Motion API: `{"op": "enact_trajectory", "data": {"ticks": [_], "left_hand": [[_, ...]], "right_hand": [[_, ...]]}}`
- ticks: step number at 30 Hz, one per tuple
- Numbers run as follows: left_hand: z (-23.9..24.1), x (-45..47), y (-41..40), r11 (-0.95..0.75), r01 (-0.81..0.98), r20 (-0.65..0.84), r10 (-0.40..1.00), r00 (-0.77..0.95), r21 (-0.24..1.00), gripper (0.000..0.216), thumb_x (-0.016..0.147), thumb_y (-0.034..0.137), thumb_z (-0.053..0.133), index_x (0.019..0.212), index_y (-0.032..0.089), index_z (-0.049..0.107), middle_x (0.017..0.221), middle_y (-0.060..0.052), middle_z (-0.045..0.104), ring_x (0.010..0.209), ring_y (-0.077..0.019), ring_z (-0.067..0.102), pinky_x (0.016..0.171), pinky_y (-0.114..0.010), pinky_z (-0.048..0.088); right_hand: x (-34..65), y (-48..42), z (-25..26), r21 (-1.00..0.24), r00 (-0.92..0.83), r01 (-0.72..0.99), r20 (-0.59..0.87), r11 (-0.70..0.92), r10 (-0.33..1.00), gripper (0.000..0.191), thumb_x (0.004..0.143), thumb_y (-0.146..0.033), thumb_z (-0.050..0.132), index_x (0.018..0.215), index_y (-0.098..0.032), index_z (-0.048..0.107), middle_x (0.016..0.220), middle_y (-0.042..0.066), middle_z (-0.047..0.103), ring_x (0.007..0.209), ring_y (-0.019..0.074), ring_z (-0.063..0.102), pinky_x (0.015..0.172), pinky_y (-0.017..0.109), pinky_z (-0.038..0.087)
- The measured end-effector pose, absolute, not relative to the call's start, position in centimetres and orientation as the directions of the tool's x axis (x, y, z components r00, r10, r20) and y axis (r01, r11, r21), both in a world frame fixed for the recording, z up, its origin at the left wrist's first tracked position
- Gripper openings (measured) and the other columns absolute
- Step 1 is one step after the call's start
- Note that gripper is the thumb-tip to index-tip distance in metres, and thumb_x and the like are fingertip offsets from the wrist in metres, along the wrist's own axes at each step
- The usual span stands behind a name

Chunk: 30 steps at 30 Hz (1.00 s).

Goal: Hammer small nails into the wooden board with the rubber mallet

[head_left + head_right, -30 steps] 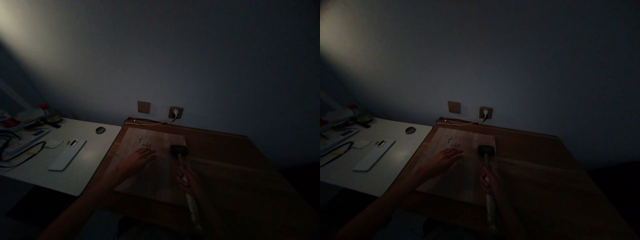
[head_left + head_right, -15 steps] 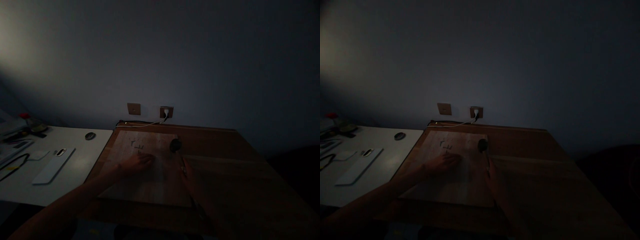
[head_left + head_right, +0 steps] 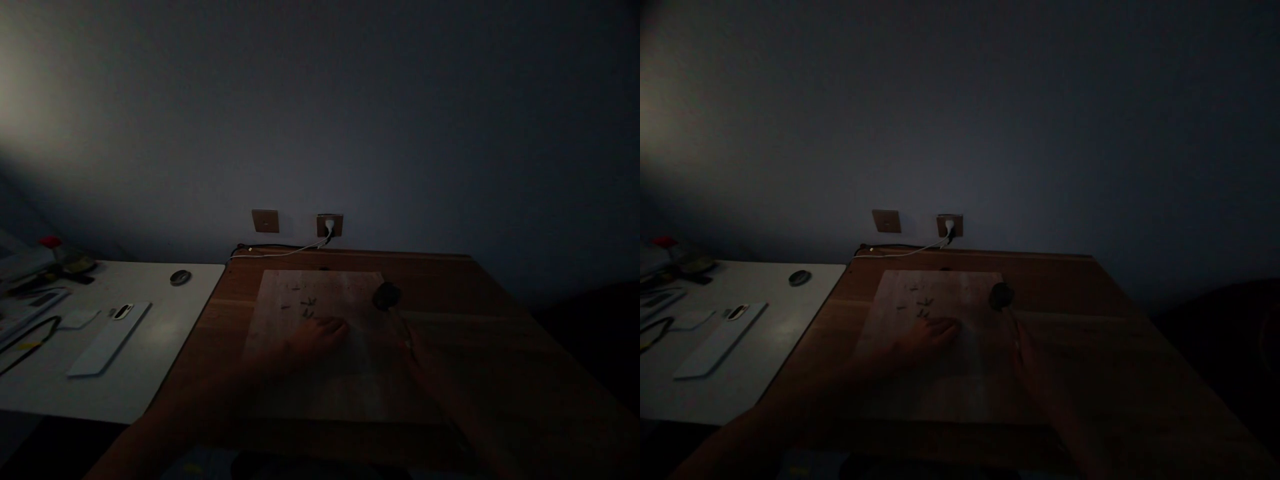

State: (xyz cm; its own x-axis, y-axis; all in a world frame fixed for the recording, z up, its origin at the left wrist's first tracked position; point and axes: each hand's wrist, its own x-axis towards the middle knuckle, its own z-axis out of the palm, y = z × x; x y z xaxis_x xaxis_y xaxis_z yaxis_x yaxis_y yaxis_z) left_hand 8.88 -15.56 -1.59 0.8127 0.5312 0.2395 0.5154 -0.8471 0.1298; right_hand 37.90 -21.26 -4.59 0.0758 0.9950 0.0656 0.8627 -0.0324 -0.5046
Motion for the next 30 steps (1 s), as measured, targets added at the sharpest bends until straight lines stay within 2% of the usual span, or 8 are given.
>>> {"op": "enact_trajectory", "data": {"ticks": [3,5,10,13,16,20,24,30], "left_hand": [[-1.1,11.8,-15.7,-0.826,0.531,0.172,0.56,0.811,0.189,0.022,0.099,0.015,0.047,0.115,0.015,0.063,0.113,-0.012,0.071,0.101,-0.0237,0.069,0.084,-0.034,0.058],[-0.5,13.4,-15.1,-0.755,0.597,0.138,0.644,0.753,0.271,0.02,0.098,0.018,0.049,0.11,0.017,0.066,0.106,-0.011,0.072,0.095,-0.0233,0.069,0.082,-0.034,0.057],[0.7,17.5,-10.2,-0.506,0.631,0.2,0.847,0.493,0.589,0.018,0.089,0.02,0.06,0.101,0.019,0.073,0.105,-0.007,0.074,0.098,-0.0208,0.069,0.089,-0.03,0.054],[0.6,19.6,-7.1,-0.341,0.638,0.14,0.928,0.344,0.69,0.02,0.084,0.016,0.062,0.099,0.017,0.076,0.103,-0.007,0.077,0.095,-0.0197,0.07,0.086,-0.029,0.054],[0.0,20.9,-5.9,-0.248,0.679,0.091,0.962,0.259,0.691,0.022,0.084,0.014,0.062,0.1,0.014,0.077,0.101,-0.01,0.078,0.092,-0.0205,0.071,0.083,-0.028,0.055],[-0.7,21.6,-6.4,-0.281,0.703,0.129,0.956,0.262,0.653,0.026,0.086,0.015,0.057,0.1,0.014,0.079,0.101,-0.011,0.077,0.092,-0.021,0.071,0.084,-0.029,0.054],[-1.3,21.6,-6.9,-0.281,0.735,0.16,0.959,0.232,0.617,0.025,0.087,0.019,0.058,0.101,0.015,0.079,0.104,-0.012,0.075,0.1,-0.0238,0.068,0.09,-0.033,0.054],[-1.5,21.4,-6.9,-0.263,0.753,0.138,0.964,0.226,0.603,0.023,0.088,0.022,0.06,0.102,0.016,0.077,0.106,-0.01,0.073,0.099,-0.0225,0.067,0.088,-0.031,0.053]], "right_hand": [[39.8,-21.6,-3.8,-0.484,0.137,0.869,0.032,-0.105,0.99,0.06,0.098,-0.045,0.034,0.148,-0.015,0.05,0.125,0.019,0.071,0.109,0.0328,0.071,0.09,0.046,0.055],[40.1,-21.7,-3.2,-0.465,0.183,0.871,0.006,-0.159,0.983,0.06,0.098,-0.047,0.035,0.146,-0.015,0.052,0.121,0.019,0.073,0.105,0.0329,0.072,0.087,0.045,0.056],[39.2,-22.0,-2.5,-0.415,0.225,0.886,-0.006,-0.207,0.974,0.059,0.099,-0.046,0.035,0.145,-0.015,0.053,0.115,0.018,0.075,0.099,0.031,0.074,0.083,0.04,0.056],[38.9,-22.1,-2.1,-0.394,0.213,0.896,-0.023,-0.205,0.977,0.058,0.099,-0.046,0.035,0.145,-0.015,0.053,0.112,0.017,0.076,0.096,0.0306,0.075,0.081,0.039,0.056],[38.9,-22.2,-1.8,-0.393,0.198,0.899,-0.026,-0.192,0.98,0.059,0.1,-0.045,0.03,0.145,-0.014,0.053,0.118,0.018,0.074,0.101,0.0305,0.074,0.083,0.04,0.055],[38.9,-22.2,-1.9,-0.394,0.198,0.897,-0.05,-0.202,0.979,0.06,0.101,-0.045,0.026,0.146,-0.013,0.052,0.117,0.019,0.074,0.098,0.0317,0.074,0.081,0.042,0.055],[39.0,-22.1,-2.3,-0.452,0.185,0.878,0.014,-0.159,0.983,0.059,0.1,-0.045,0.029,0.145,-0.014,0.053,0.125,0.019,0.072,0.106,0.032,0.072,0.086,0.044,0.055],[39.1,-22.1,-2.7,-0.483,0.176,0.864,0.019,-0.144,0.984,0.06,0.1,-0.045,0.028,0.145,-0.013,0.053,0.119,0.019,0.074,0.095,0.031,0.075,0.081,0.043,0.057]]}}
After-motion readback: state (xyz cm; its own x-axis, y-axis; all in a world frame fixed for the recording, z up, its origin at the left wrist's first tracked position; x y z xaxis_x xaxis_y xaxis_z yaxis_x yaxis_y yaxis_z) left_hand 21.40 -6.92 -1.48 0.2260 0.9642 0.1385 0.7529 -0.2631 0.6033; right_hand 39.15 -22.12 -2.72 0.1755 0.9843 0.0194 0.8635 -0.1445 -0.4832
